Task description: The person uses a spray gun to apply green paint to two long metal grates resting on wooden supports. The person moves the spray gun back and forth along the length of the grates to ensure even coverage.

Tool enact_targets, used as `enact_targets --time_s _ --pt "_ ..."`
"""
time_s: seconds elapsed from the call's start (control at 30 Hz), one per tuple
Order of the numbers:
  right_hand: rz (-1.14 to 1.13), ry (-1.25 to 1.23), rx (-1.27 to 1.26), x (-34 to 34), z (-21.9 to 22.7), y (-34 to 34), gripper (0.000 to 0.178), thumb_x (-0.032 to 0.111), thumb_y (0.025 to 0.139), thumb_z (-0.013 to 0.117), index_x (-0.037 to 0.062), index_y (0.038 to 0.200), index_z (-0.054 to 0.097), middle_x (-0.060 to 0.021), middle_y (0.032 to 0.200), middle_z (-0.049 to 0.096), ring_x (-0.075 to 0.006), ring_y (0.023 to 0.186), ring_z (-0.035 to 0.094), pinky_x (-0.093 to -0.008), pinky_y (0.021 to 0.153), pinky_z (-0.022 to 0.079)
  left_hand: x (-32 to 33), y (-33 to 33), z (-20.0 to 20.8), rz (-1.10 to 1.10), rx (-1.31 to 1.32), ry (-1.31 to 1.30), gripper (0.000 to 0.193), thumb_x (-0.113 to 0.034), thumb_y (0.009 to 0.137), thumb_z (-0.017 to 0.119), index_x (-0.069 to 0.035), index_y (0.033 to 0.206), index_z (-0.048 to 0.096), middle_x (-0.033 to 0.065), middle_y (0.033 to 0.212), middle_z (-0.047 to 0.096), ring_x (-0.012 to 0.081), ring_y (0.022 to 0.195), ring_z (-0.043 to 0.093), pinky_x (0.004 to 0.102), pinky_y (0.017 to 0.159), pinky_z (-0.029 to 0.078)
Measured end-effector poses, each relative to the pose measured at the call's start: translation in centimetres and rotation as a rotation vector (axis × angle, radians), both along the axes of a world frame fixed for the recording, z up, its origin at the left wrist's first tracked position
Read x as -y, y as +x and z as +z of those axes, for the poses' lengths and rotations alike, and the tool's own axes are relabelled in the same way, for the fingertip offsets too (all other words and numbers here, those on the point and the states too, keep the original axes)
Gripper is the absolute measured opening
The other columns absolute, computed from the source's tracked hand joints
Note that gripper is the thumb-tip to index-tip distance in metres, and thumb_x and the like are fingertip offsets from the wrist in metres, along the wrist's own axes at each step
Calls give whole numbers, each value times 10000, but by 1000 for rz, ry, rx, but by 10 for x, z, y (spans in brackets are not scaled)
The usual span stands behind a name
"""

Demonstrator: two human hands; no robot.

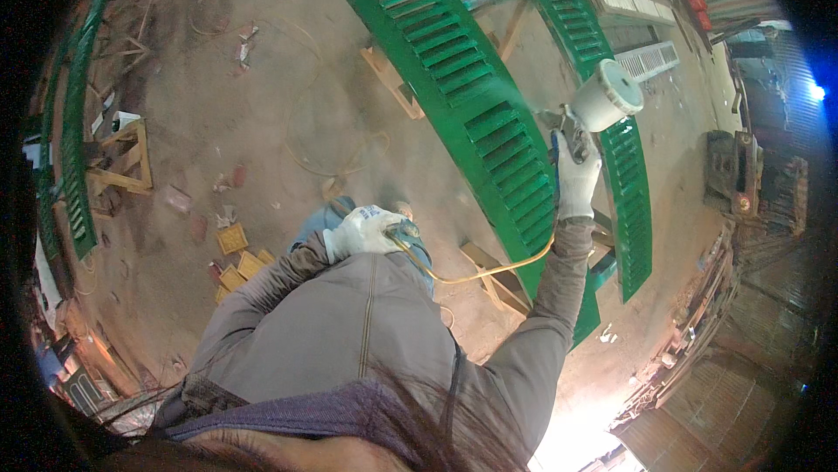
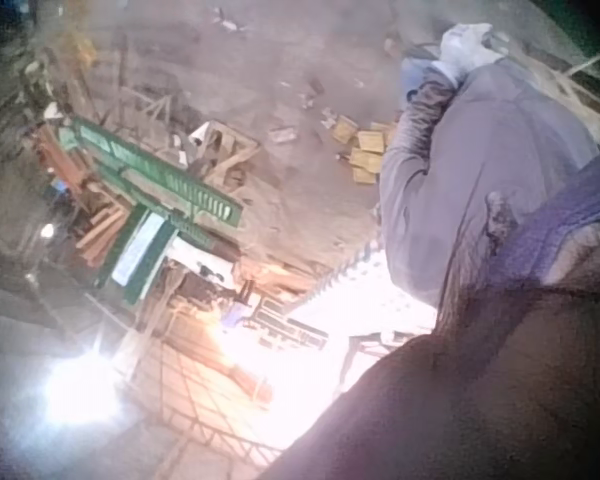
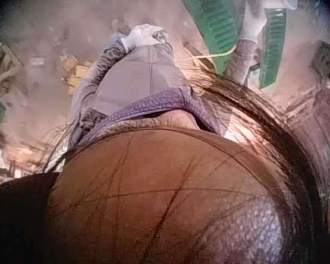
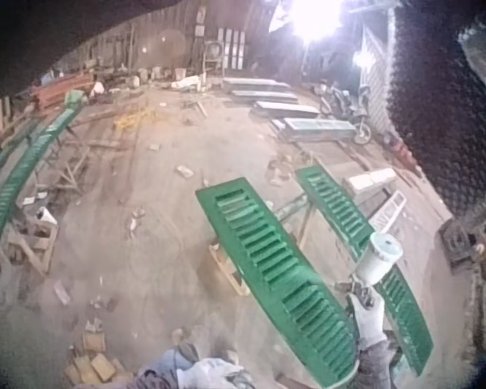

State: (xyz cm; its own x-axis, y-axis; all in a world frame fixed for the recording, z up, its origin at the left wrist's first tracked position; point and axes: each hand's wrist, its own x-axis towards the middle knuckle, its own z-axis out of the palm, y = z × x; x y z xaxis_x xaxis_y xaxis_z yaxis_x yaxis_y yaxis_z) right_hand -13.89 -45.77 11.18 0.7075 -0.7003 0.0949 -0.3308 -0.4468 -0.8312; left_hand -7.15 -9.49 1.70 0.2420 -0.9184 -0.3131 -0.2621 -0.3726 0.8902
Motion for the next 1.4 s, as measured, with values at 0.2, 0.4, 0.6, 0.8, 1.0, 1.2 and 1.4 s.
enact_targets --time_s 0.2,0.4,0.6,0.8,1.0,1.2,1.4 --pt "-32 -260 -18 -15 23 35 283 87 884 669 -50 1131 648 -116 1033 712 -152 915 670 -304 823 507 -9 -1 -1 58 35 14 371 -381 789 696 -180 1101 687 105 932 692 265 908 661 385 812 513" --pt "231 61 -50 -23 24 32 338 32 870 681 -66 1187 617 -84 1038 700 -112 896 636 -263 790 517 -14 8 12 44 36 19 369 -387 794 693 -184 1102 685 88 958 707 259 927 669 380 817 516" --pt "275 250 -166 -45 32 37 425 58 854 719 -60 1239 583 -77 1033 687 -115 857 638 -239 723 521 -33 19 2 64 14 -31 383 -391 783 704 -196 1112 681 66 984 717 250 927 681 368 811 524" --pt "28 -124 -85 -30 10 87 335 108 884 684 -35 1184 641 -86 1000 714 -88 841 638 -249 712 507 -58 41 8 94 36 4 373 -389 799 692 -197 1118 678 65 990 718 245 937 681 373 819 524" --pt "-20 -301 -197 -23 8 103 342 97 873 661 -32 1188 630 -161 1053 709 -206 945 686 -332 840 511 -77 61 5 121 41 19 380 -418 805 688 -183 1103 682 83 996 712 261 953 671 383 837 519" --pt "178 115 -207 -102 51 96 328 9 883 657 -64 1199 609 -70 1059 688 -93 911 627 -240 815 512 -95 71 -7 153 71 -80 468 -401 778 749 -72 1102 671 138 941 703 298 882 682 392 771 536" --pt "263 150 -246 -101 55 127 342 18 881 659 -68 1207 596 -71 1031 683 -80 886 620 -220 767 513 -101 90 9 147 -22 -81 518 -397 769 760 -29 1117 653 157 1042 688 298 976 660 386 857 520"
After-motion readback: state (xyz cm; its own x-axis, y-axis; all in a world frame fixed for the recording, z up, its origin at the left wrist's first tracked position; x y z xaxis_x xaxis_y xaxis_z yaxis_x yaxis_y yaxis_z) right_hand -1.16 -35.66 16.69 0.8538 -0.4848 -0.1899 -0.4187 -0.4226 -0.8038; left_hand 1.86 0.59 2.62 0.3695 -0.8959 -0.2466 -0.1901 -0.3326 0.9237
